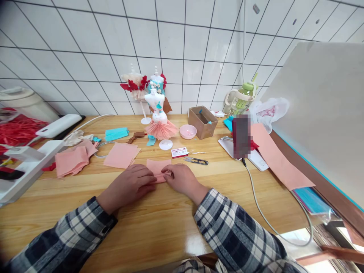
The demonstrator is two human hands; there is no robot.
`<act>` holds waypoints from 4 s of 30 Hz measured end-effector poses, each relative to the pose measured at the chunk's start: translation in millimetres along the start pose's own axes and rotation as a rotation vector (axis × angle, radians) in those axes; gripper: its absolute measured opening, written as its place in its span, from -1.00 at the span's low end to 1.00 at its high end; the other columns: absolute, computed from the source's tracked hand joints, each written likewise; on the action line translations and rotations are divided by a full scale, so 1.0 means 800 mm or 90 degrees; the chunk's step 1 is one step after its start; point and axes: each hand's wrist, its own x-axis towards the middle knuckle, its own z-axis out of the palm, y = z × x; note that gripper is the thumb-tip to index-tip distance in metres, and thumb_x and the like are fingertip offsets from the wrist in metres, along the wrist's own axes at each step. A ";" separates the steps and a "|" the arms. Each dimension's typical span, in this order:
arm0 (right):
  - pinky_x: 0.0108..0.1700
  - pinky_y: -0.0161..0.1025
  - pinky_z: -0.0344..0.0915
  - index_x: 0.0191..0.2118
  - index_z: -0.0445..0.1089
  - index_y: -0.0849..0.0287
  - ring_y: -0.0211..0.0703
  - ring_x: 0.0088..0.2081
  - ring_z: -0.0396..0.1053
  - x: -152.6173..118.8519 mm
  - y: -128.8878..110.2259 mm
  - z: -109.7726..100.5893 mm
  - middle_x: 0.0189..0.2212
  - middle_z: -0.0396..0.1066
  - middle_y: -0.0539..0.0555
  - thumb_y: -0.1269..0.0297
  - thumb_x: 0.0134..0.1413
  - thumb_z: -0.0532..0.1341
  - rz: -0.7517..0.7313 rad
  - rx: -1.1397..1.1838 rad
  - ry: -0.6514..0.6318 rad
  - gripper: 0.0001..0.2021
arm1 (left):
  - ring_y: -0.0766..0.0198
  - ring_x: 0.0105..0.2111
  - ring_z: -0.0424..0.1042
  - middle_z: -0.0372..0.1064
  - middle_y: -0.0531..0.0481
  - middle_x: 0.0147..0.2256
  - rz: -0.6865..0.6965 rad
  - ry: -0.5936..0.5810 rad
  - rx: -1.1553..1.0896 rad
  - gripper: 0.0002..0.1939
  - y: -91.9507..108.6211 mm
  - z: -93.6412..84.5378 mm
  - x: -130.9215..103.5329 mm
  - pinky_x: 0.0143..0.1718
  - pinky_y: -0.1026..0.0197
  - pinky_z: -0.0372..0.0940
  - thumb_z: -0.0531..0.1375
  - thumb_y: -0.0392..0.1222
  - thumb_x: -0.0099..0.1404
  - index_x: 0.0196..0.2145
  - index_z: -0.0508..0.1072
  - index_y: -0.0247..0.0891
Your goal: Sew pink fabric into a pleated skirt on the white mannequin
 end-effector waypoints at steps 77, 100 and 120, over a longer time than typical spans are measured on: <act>-0.26 -0.30 0.22 -0.12 0.50 0.04 -0.23 -0.29 0.42 -0.004 -0.006 0.000 -0.26 0.54 -0.01 0.28 0.16 0.20 -0.041 -0.011 -0.026 -0.80 | 0.17 -0.27 0.40 0.46 -0.06 -0.30 -0.035 -0.047 0.061 -0.73 0.027 0.002 0.004 -0.07 0.02 0.23 0.01 -0.20 0.41 -0.28 0.50 -0.24; -0.16 -0.26 0.22 -0.23 0.47 0.16 -0.16 -0.24 0.36 -0.005 0.001 0.001 -0.31 0.49 0.04 0.39 0.08 0.26 -0.235 -0.057 0.003 -0.89 | 0.15 -0.25 0.42 0.51 -0.04 -0.28 -0.115 -0.053 -0.070 -0.81 0.010 0.000 0.000 -0.15 0.10 0.23 0.07 -0.21 0.35 -0.24 0.49 -0.20; -0.37 -0.35 0.17 -0.13 0.45 0.10 -0.29 -0.44 0.35 -0.008 -0.012 -0.001 -0.45 0.46 -0.07 0.42 0.04 0.23 -0.023 0.043 -0.036 -0.76 | 0.14 -0.29 0.43 0.50 -0.08 -0.32 -0.194 -0.050 -0.070 -0.71 0.003 -0.005 -0.002 -0.20 0.11 0.23 0.02 -0.12 0.40 -0.27 0.52 -0.23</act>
